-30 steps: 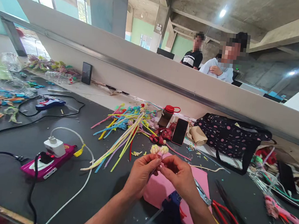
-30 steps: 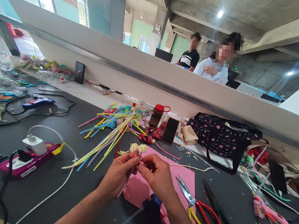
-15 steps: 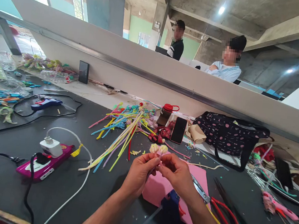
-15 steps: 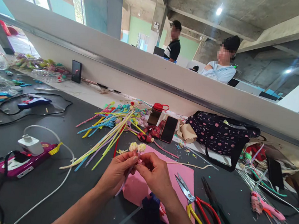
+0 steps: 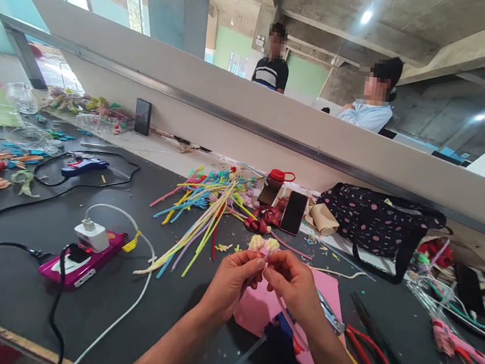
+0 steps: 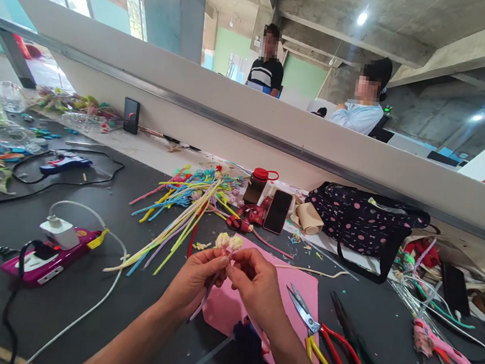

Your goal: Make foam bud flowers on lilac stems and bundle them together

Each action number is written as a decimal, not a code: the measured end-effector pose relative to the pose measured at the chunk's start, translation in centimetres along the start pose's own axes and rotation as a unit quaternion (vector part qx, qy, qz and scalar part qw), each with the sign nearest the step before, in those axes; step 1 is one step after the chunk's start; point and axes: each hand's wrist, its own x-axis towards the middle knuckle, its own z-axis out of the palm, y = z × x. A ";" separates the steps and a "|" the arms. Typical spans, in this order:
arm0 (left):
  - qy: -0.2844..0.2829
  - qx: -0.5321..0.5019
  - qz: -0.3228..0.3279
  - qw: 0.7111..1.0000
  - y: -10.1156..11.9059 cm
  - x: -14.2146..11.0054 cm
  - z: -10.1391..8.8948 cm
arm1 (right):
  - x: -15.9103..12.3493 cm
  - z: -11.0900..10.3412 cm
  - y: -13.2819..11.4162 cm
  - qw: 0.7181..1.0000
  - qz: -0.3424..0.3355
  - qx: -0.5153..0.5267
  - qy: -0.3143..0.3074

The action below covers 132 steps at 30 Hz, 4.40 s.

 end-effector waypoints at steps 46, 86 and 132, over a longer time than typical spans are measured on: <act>0.010 0.037 -0.002 0.999 0.0 -0.2 -0.2 | 1.0 -2.1 1.0 0.991 -0.001 0.093 0.095; -0.014 -0.008 -0.047 0.999 0.1 -0.2 -0.2 | 1.3 -1.4 1.0 0.959 0.097 0.265 -0.020; 0.001 0.003 -0.034 0.999 0.0 0.1 -0.5 | 2.5 -4.8 1.3 0.950 -0.012 0.253 0.182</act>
